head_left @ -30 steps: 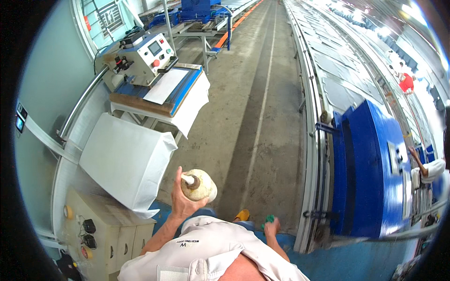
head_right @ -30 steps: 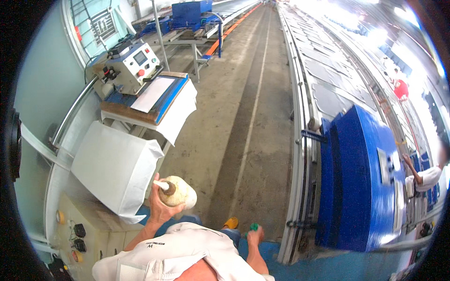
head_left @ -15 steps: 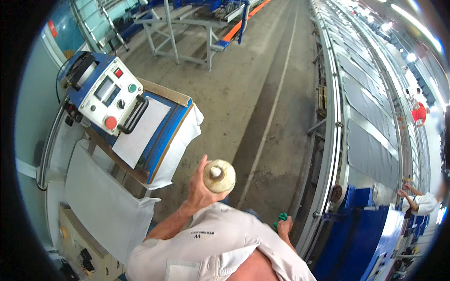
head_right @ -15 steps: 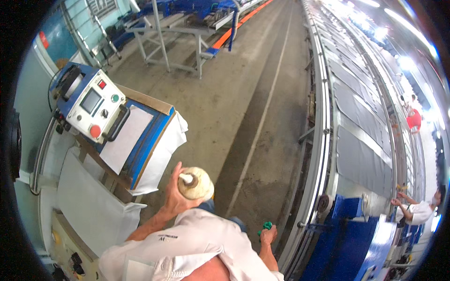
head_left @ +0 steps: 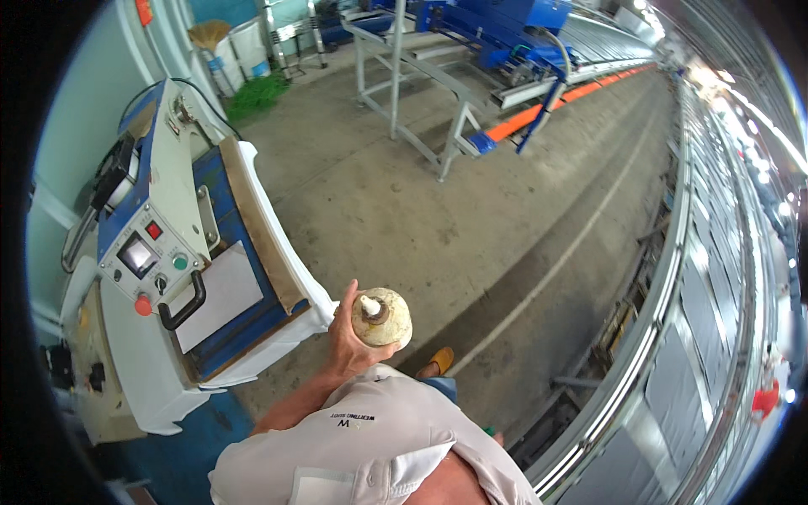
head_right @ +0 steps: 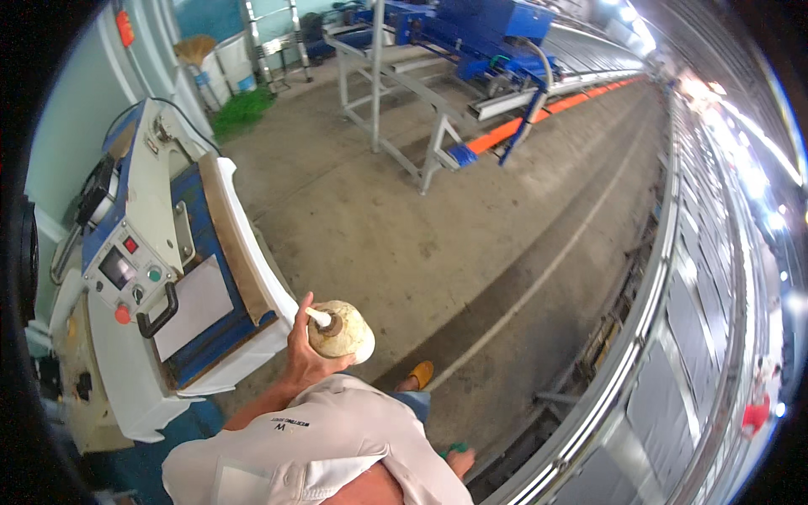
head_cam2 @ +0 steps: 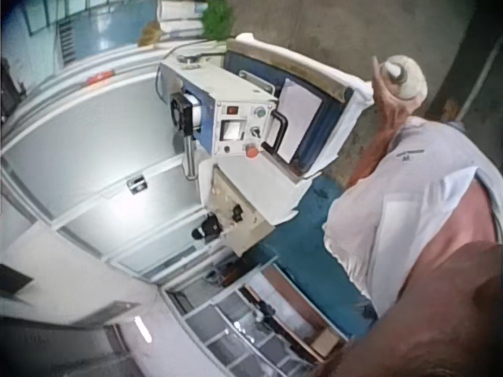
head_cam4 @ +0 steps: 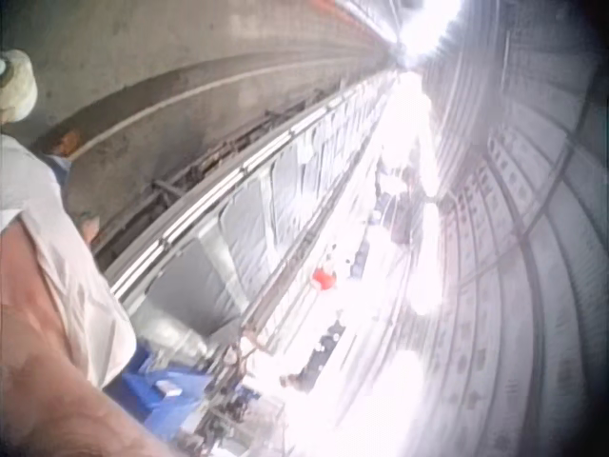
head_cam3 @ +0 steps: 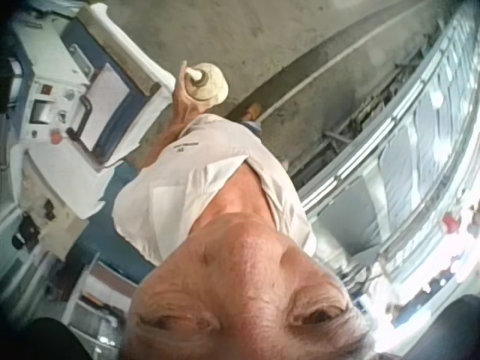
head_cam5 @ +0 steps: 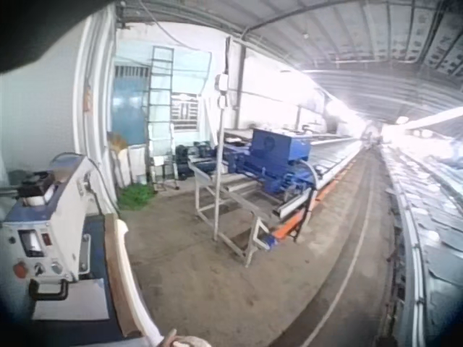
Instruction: The person sits on a blue floor, opens a large white container, and uses a green cloth to wipe a small area of the floor. They then stand, walk through a doorway into a larger industrial room, and rub their hands together.
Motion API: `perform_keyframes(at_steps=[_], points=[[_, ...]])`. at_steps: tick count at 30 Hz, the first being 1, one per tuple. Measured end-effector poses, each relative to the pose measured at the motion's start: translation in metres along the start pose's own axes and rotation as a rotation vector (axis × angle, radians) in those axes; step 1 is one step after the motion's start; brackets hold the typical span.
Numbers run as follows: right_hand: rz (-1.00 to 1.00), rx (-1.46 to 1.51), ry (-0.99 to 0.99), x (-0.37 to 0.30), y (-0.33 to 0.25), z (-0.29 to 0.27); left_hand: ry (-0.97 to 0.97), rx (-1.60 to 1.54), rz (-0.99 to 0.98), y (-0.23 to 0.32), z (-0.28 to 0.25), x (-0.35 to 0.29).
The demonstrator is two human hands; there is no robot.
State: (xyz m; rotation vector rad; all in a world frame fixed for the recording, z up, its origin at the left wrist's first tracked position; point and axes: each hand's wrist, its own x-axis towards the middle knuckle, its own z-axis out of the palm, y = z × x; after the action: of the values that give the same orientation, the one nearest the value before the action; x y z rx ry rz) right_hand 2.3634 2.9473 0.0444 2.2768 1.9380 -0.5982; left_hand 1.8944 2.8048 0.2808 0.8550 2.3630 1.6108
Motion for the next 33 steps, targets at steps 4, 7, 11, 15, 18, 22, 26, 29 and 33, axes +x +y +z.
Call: perform_keyframes(at_steps=[4, 7, 11, 15, 18, 22, 26, 29, 33], points=[[-0.296, 0.068, 0.12, 0.173, -0.154, -0.069, 0.154, -0.053, -0.095, 0.004, 0.025, 0.063], [-0.524, 0.097, 0.155, 0.26, -0.292, -0.092, 0.265, 0.003, -0.114, -0.001, 0.027, 0.106], [-0.744, 0.066, 0.101, 0.291, -0.44, -0.093, 0.377, 0.069, -0.173, -0.022, 0.024, 0.164], [-0.833, -0.006, 0.099, 0.306, -0.526, -0.049, 0.426, 0.025, -0.222, -0.06, 0.014, 0.245], [-0.737, -0.034, 0.035, 0.289, -0.586, -0.021, 0.441, 0.066, -0.214, -0.11, -0.017, 0.315], [-0.427, -0.287, -0.141, 0.259, -0.643, -0.015, 0.462, 0.02, -0.218, -0.145, -0.059, 0.401], [-0.304, -0.405, -0.139, 0.276, -0.687, 0.028, 0.539, 0.024, -0.194, -0.201, -0.092, 0.478], [-0.383, -0.366, -0.178, 0.294, -0.77, 0.076, 0.619, 0.039, -0.241, -0.235, -0.121, 0.542], [-0.508, -0.313, -0.298, 0.288, -0.971, 0.153, 0.739, 0.094, -0.389, -0.286, -0.166, 0.623]])
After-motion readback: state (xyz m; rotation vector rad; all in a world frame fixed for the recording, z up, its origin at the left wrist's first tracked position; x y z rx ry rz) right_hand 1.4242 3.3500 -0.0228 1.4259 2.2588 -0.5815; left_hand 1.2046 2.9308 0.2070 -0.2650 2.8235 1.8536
